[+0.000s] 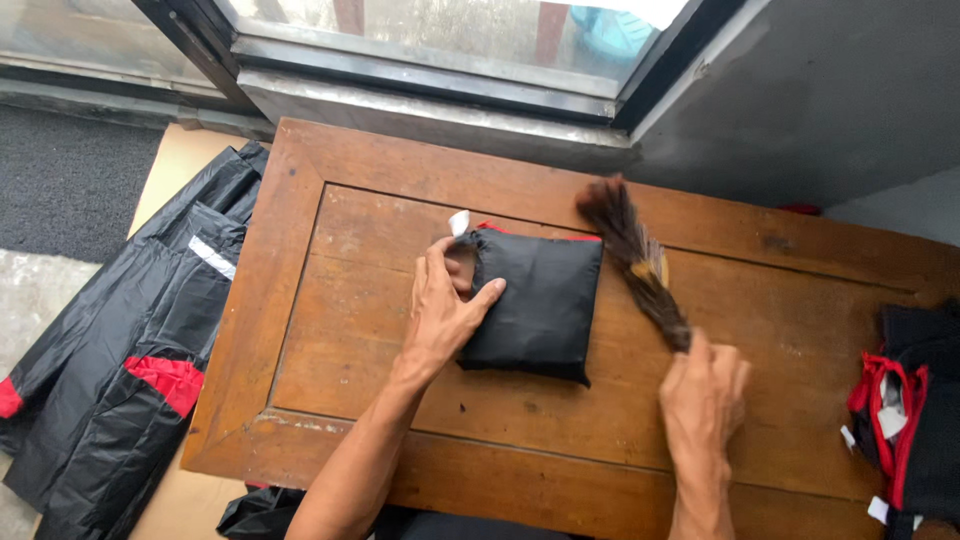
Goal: The person cleans a small black and red pouch and a large black and red tarp using a feather duster. They brush the pouch on a wooden table, place it in a plastic bin, and then brush the tarp laid out on the table.
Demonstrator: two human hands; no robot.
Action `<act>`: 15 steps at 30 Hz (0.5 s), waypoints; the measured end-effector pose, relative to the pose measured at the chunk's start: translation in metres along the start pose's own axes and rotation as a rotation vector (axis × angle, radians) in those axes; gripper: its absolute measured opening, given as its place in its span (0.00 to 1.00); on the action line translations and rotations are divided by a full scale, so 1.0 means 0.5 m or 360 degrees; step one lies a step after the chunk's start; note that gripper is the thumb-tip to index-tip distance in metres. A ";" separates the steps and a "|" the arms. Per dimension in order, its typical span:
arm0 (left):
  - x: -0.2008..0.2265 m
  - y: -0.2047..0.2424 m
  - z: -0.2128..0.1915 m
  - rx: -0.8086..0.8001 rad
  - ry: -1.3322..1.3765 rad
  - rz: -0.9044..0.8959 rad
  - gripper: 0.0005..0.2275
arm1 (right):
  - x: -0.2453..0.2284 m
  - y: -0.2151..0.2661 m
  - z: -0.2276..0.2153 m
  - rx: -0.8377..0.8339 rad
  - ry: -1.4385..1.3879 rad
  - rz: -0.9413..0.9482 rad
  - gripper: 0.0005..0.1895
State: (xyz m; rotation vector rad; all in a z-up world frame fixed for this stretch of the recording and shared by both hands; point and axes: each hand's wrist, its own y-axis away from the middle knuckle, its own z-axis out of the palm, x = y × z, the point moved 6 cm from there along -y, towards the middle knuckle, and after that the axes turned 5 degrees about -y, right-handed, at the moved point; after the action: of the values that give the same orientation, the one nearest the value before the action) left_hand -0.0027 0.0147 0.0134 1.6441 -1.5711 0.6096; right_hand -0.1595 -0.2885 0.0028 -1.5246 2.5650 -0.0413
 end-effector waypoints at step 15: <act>-0.077 0.004 0.031 -0.0520 0.0844 -0.0555 0.21 | -0.225 0.115 -0.072 -0.0428 -0.1231 0.0077 0.24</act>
State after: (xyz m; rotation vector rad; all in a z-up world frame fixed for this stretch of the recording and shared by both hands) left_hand -0.0120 0.0261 -0.0256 1.3246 -0.9174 0.5140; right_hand -0.1620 -0.1644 0.0459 -1.2105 2.0158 0.7661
